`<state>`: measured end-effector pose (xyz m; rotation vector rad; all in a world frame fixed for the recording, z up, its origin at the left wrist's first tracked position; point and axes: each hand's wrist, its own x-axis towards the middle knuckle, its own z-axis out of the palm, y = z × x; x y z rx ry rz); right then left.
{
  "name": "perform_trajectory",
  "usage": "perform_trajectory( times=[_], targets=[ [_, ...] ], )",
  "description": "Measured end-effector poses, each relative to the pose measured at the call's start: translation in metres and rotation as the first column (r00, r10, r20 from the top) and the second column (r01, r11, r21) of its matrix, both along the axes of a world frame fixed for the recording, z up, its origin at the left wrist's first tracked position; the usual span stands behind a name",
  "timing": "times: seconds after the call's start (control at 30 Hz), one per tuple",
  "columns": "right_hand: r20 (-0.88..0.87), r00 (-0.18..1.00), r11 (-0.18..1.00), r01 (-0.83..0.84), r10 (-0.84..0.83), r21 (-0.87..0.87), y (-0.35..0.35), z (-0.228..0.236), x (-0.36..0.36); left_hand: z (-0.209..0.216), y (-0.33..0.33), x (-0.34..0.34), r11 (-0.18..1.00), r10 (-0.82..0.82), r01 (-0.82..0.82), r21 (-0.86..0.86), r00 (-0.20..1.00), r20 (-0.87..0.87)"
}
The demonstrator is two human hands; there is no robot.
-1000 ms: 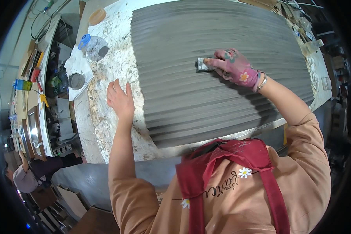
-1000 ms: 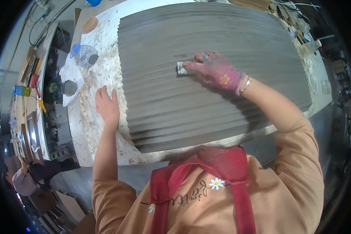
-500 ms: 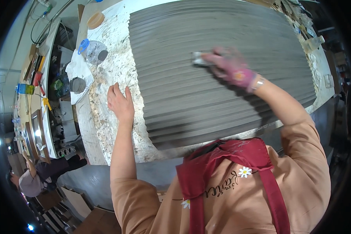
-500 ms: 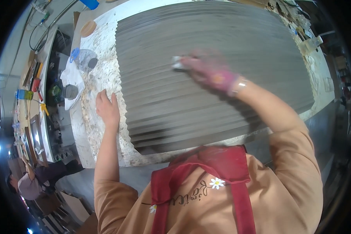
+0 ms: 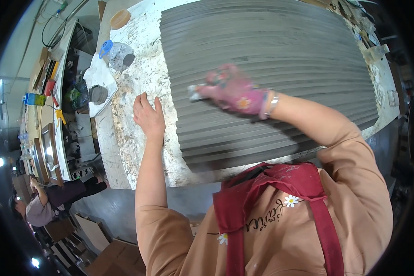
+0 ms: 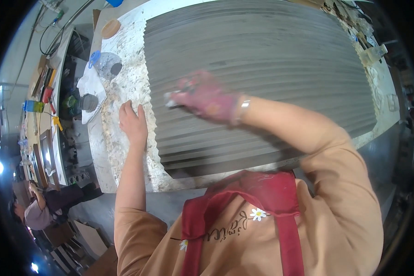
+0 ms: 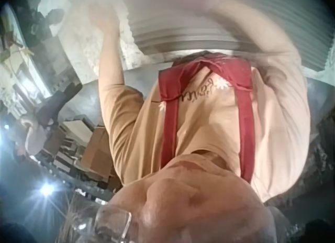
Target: The person cleans a large grooved wooden panel by wiping its surface and grooves with a white cloth, then picks up and wipes a smaller flat panel before placing them together and continuing to wipe the assembly.
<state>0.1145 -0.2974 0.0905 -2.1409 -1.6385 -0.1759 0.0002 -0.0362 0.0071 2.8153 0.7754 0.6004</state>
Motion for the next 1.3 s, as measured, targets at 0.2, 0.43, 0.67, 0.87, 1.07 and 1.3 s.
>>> perform_trajectory(
  times=[0.2,0.43,0.67,0.87,1.07,1.3],
  targets=[
    [-0.044,0.989,0.98,0.136,-0.144,-0.147,-0.031,0.009,-0.004,0.001,-0.006,0.006,1.0,-0.008,0.008,0.003,0.999,-0.035],
    [-0.316,0.934,0.986,0.16,-0.165,-0.044,0.045,-0.027,-0.016,-0.01,0.008,0.003,0.999,-0.008,0.009,0.031,0.999,-0.037],
    [-0.017,0.887,0.883,0.457,-0.461,-0.108,-0.175,0.006,0.009,-0.003,0.001,0.001,1.0,-0.028,0.028,0.004,0.998,-0.061],
    [0.192,0.293,0.276,0.955,-0.937,-0.11,-0.36,0.004,0.053,0.004,-0.003,0.005,1.0,-0.015,0.018,0.023,0.994,-0.109],
    [0.004,0.701,0.671,0.684,-0.713,-0.286,-0.22,0.043,-0.009,-0.005,0.005,0.0,0.998,-0.042,0.046,0.042,0.995,-0.087],
    [0.315,0.305,0.274,0.952,-0.899,-0.138,-0.385,-0.012,0.047,-0.005,0.002,0.004,0.996,-0.083,0.085,0.024,0.994,-0.073]
  ],
)
